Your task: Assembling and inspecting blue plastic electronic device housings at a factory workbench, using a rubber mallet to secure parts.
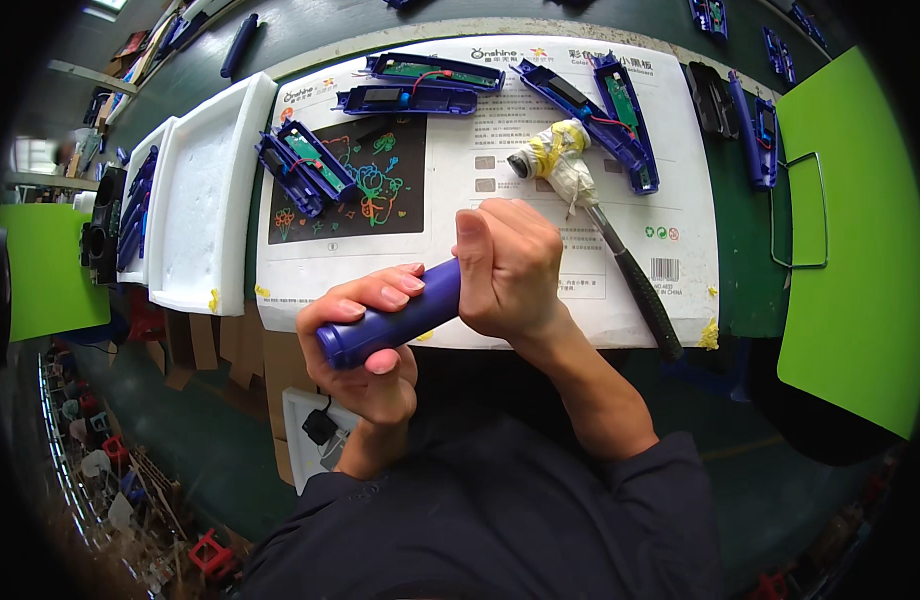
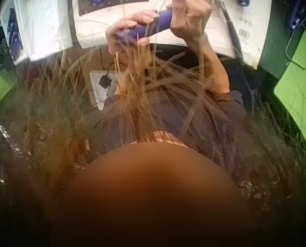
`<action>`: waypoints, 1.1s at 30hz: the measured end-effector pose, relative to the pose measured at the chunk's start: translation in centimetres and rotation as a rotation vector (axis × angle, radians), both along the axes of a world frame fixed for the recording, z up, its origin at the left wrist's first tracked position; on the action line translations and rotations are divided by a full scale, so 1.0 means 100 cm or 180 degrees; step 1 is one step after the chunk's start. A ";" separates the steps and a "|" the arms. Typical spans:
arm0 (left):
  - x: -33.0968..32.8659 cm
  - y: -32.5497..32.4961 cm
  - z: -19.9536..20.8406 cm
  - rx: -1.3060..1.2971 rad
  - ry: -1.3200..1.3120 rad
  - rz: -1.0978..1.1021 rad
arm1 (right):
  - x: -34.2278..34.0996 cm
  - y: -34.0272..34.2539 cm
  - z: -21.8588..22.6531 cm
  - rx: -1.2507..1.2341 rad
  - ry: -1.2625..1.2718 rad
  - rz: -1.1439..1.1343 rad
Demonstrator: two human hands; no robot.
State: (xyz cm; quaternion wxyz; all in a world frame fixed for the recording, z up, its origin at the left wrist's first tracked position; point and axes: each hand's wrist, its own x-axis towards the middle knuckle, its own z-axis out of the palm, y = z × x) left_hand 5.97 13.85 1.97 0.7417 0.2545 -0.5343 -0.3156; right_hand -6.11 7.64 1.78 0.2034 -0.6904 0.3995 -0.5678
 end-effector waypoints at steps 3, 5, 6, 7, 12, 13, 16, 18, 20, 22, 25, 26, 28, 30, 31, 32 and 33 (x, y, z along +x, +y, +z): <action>-0.002 -0.009 -0.004 0.0456 0.0482 0.0127 | 0.005 -0.004 -0.002 0.0735 0.0228 -0.0066; 0.008 -0.011 -0.020 0.0679 0.0945 -0.0214 | -0.009 -0.007 0.008 0.1085 0.0997 0.0227; 0.011 -0.010 -0.020 0.0770 0.1165 -0.0300 | -0.017 -0.007 0.016 0.1089 0.0993 0.0229; 0.014 -0.009 -0.021 0.0850 0.1392 -0.0388 | -0.025 -0.004 0.024 0.1062 0.0639 0.0824; 0.034 -0.014 -0.019 0.0976 0.1714 -0.0592 | -0.055 0.025 0.038 0.1344 0.0787 0.1494; 0.034 -0.015 -0.017 0.1006 0.1705 -0.0704 | -0.055 0.026 0.035 0.1352 0.0794 0.1492; 0.026 -0.010 -0.012 0.1356 0.1688 -0.1113 | -0.053 0.030 0.023 0.1157 0.0506 0.1366; 0.007 -0.004 -0.012 0.1646 0.1350 -0.1554 | -0.038 0.036 0.003 0.0713 0.0461 0.0901; -0.015 0.003 -0.010 0.1876 0.0630 -0.1294 | -0.024 0.046 -0.022 0.0233 0.0374 0.0330; -0.006 -0.001 -0.018 0.2025 0.0458 -0.1219 | -0.031 0.046 -0.003 0.0533 0.0746 0.0617; 0.026 -0.007 0.001 0.2401 -0.0248 -0.1346 | -0.060 0.047 0.012 0.0683 0.1439 0.0330; 0.036 -0.006 0.002 0.2416 -0.0755 -0.1083 | -0.073 0.041 0.014 0.0731 0.1564 -0.0090; 0.040 -0.008 0.005 0.2419 -0.1233 -0.0884 | -0.093 0.026 0.013 0.0757 0.2269 -0.1180; 0.037 -0.015 0.003 0.1751 -0.2699 -0.0081 | -0.107 0.012 0.006 0.1203 0.2410 -0.1023; 0.036 -0.014 0.002 0.1756 -0.2685 -0.0059 | -0.110 0.005 0.002 0.1623 0.2510 -0.0807; 0.034 -0.014 -0.001 0.1679 -0.2922 0.0088 | -0.115 -0.002 -0.002 0.1607 0.2527 -0.0795; 0.032 -0.015 -0.002 0.1593 -0.3143 0.0217 | -0.119 -0.007 -0.003 0.1631 0.2598 -0.0542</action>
